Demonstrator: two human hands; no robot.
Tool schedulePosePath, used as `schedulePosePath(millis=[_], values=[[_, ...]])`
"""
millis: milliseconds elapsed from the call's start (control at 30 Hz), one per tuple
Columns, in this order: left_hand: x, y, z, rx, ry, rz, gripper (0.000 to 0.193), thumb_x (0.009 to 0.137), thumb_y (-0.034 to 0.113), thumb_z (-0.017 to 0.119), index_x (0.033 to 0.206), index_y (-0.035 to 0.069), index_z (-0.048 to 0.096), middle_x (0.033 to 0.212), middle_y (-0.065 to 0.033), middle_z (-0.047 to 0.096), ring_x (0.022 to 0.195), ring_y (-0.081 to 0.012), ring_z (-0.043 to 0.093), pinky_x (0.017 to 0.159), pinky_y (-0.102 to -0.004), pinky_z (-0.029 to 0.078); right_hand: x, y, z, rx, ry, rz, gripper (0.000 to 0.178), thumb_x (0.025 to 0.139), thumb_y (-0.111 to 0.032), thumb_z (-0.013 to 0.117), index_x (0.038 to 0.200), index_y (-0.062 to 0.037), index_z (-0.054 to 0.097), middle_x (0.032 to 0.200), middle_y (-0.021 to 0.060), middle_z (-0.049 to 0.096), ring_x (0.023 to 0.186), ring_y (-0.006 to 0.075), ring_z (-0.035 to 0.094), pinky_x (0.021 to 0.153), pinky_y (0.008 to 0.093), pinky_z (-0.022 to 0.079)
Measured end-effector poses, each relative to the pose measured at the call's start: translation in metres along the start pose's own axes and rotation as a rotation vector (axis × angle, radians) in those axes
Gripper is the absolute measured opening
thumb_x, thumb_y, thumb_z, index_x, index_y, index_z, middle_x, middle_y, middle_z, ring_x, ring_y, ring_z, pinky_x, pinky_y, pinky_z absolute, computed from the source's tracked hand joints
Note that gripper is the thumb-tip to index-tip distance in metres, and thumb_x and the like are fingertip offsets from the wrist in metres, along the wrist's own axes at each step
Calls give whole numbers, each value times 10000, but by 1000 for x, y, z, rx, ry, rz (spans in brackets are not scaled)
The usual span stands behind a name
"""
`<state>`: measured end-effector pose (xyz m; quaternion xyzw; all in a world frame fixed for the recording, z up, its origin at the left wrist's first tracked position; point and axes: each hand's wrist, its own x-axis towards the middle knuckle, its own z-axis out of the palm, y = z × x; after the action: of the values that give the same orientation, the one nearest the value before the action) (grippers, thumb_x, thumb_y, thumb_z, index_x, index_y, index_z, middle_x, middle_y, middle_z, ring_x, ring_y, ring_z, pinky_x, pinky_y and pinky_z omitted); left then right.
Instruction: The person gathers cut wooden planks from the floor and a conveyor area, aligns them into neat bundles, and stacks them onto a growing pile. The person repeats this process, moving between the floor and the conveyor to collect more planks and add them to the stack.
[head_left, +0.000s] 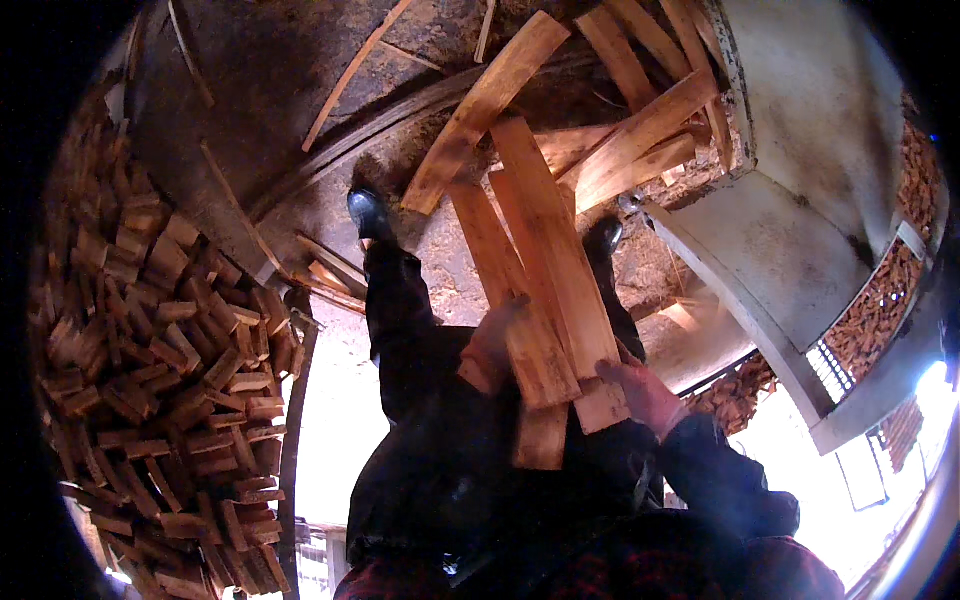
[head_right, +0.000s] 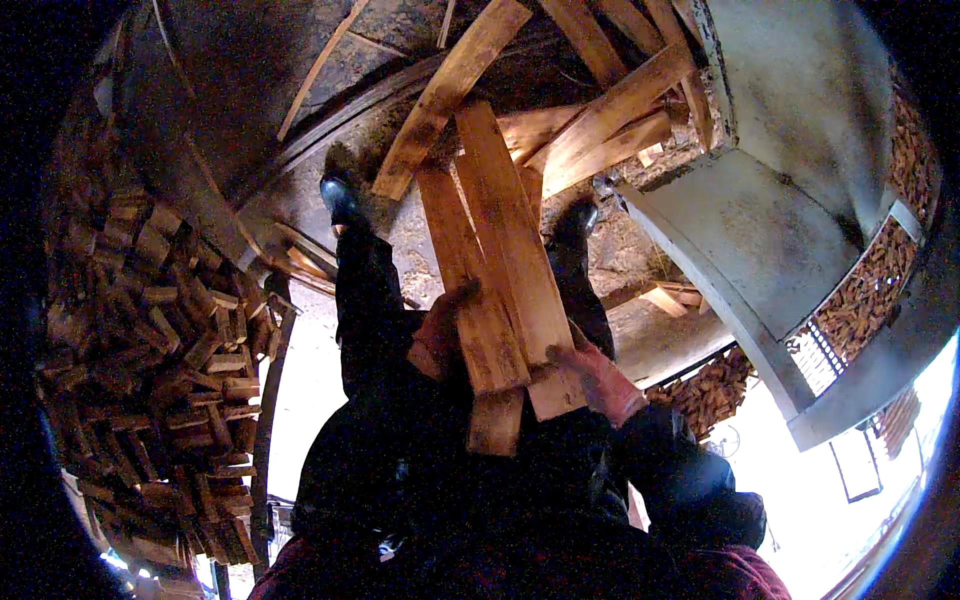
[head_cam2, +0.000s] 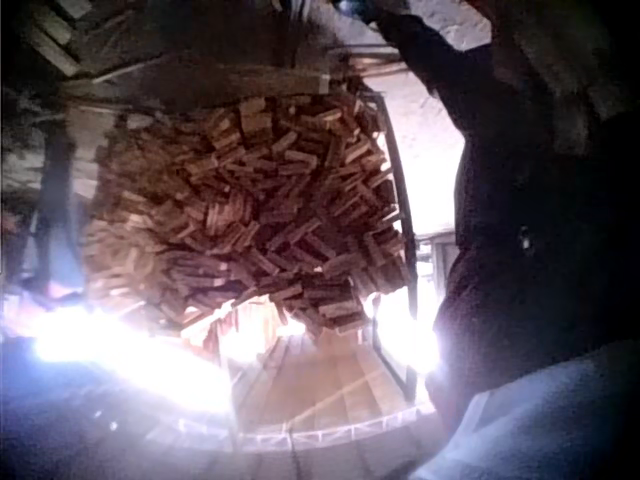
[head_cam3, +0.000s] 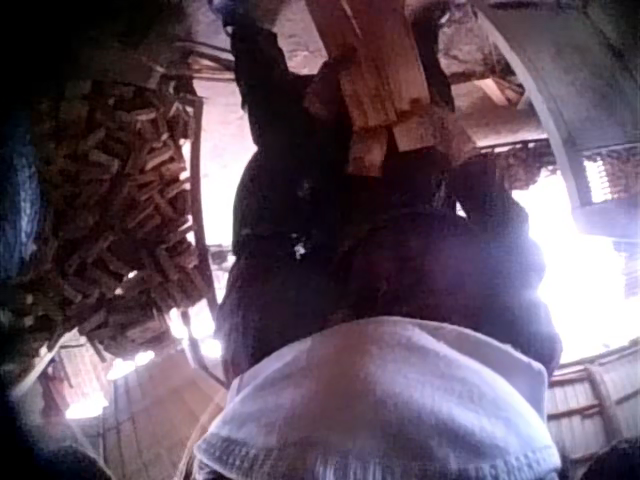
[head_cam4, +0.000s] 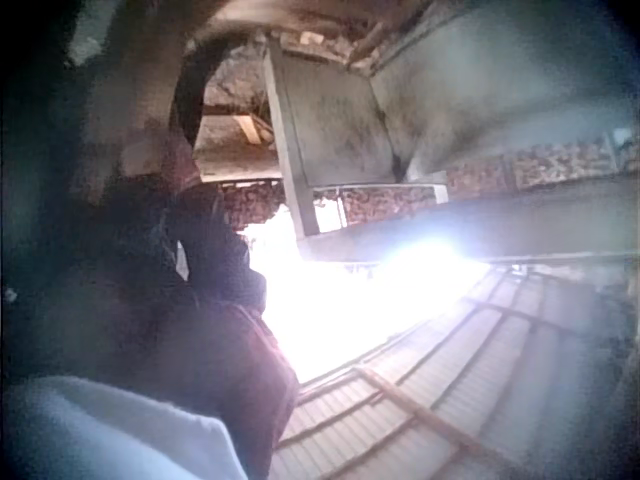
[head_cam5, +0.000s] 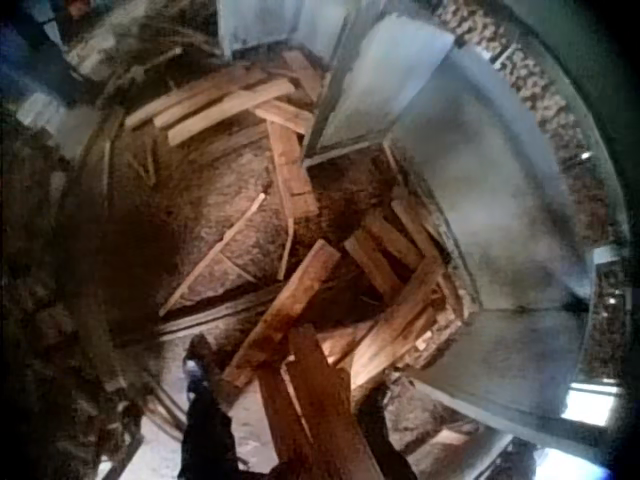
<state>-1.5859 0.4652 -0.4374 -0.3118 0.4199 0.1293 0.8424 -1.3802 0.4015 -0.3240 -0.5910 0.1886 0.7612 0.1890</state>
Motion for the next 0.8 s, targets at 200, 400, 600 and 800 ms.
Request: schedulePosePath(millis=[200,400,600,800], values=[[32,-26,-12,61,-18,35,513,861,151,618,1311,-6,427,1176,-169,595,1007,-313,634,936,-435,517,74,8,-70,-294,-31,-190,604,939,-319,607,1432,-66,368,1352,76,512,1186,231,554,957,420,505],[-47,-61,-16,63,36,89,546,797,171,684,1277,-1,488,1062,-151,642,933,-264,667,880,-399,558,18,16,-25,31,-28,-148,612,931,-269,609,1450,-61,360,1355,80,520,1215,213,527,1002,395,461],[-108,-80,29,155,82,366,536,800,150,631,1286,-13,475,1091,-154,620,965,-263,649,891,-388,545,-7,-1,-9,-63,-199,-189,749,857,-176,648,1499,-42,285,1447,85,435,1323,208,413,1091,363,348],[-80,-9,-30,179,82,775,491,837,149,695,1272,33,499,1117,-97,609,1004,-239,629,859,-366,551,77,-37,64,-457,-344,-396,792,821,-137,639,1509,-46,259,1468,105,413,1327,228,408,1098,359,338]])
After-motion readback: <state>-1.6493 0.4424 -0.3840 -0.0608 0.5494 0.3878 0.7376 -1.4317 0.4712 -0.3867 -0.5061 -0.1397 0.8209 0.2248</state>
